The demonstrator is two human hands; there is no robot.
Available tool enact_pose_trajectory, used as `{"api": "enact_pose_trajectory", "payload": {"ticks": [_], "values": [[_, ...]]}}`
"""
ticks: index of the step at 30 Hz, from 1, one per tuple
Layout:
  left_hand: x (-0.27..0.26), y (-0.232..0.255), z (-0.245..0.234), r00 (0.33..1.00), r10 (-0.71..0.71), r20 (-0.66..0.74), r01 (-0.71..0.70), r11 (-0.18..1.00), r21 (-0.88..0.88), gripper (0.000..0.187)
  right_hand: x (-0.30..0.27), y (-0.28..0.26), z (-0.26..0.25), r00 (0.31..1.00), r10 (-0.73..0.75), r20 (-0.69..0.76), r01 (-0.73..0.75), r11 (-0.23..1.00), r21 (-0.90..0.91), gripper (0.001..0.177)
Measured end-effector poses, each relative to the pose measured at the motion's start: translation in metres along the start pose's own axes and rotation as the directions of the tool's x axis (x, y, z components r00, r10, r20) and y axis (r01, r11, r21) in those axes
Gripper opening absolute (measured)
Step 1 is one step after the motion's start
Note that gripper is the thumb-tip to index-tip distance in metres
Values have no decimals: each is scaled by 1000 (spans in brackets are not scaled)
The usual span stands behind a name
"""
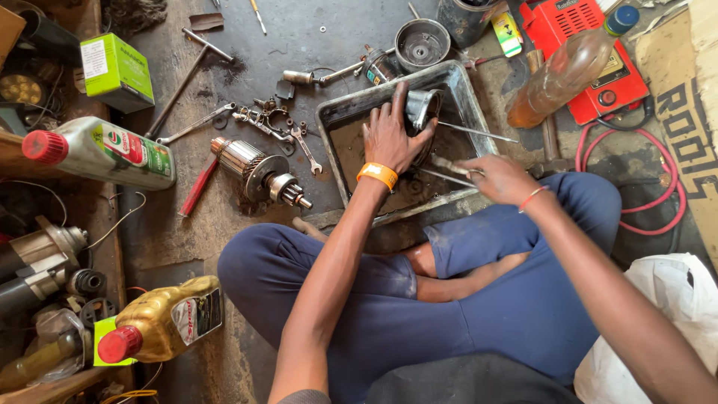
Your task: The person pours liquid from a plastic bottle onto a motor armature and then uses a metal rod to scrub a motor housing inside a metal tray. The person handles the motor parts and cleaning tools while sitting on the floor.
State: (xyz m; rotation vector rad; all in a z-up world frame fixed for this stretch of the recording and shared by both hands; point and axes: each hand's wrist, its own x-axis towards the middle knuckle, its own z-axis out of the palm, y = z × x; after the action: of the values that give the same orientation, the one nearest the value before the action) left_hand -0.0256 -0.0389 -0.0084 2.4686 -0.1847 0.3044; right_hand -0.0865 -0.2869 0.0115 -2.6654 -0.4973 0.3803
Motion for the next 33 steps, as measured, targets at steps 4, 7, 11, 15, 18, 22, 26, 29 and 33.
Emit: {"api": "enact_pose_trajectory", "payload": {"ticks": [4,7,11,15,18,22,26,29,33], "values": [[12,-15,9,999,51,-8,-51,998,25,93,12,4,2,988,98,120,-107,992,71,41],[26,-23,13,989,143,38,-144,989,28,89,9,-1,-7,995,-39,89,26,988,151,41],[35,-31,13,984,177,-18,-178,981,-78,80,-20,-33,-34,997,4,76,-7,999,46,38],[41,-37,10,991,136,-15,-137,982,-129,75,-37,-65,-66,994,0,-109,3,1000,30,35],[44,-38,7,992,127,10,-125,983,-137,74,-6,-80,-58,988,-131,-86,128,991,-34,34],[44,-43,0,989,138,-46,-144,974,-173,74,41,-92,-28,985,-101,141,114,990,-83,36],[45,-46,-5,995,92,-44,-98,976,-195,71,55,-85,-21,978,-165,126,160,986,50,36],[47,-47,-11,996,90,2,-87,970,-225,72,61,-73,-16,973,99,208,-69,987,-147,41],[48,-44,-17,993,76,89,-55,975,-216,72,72,-66,8,986,-139,93,157,963,-220,39]]}}
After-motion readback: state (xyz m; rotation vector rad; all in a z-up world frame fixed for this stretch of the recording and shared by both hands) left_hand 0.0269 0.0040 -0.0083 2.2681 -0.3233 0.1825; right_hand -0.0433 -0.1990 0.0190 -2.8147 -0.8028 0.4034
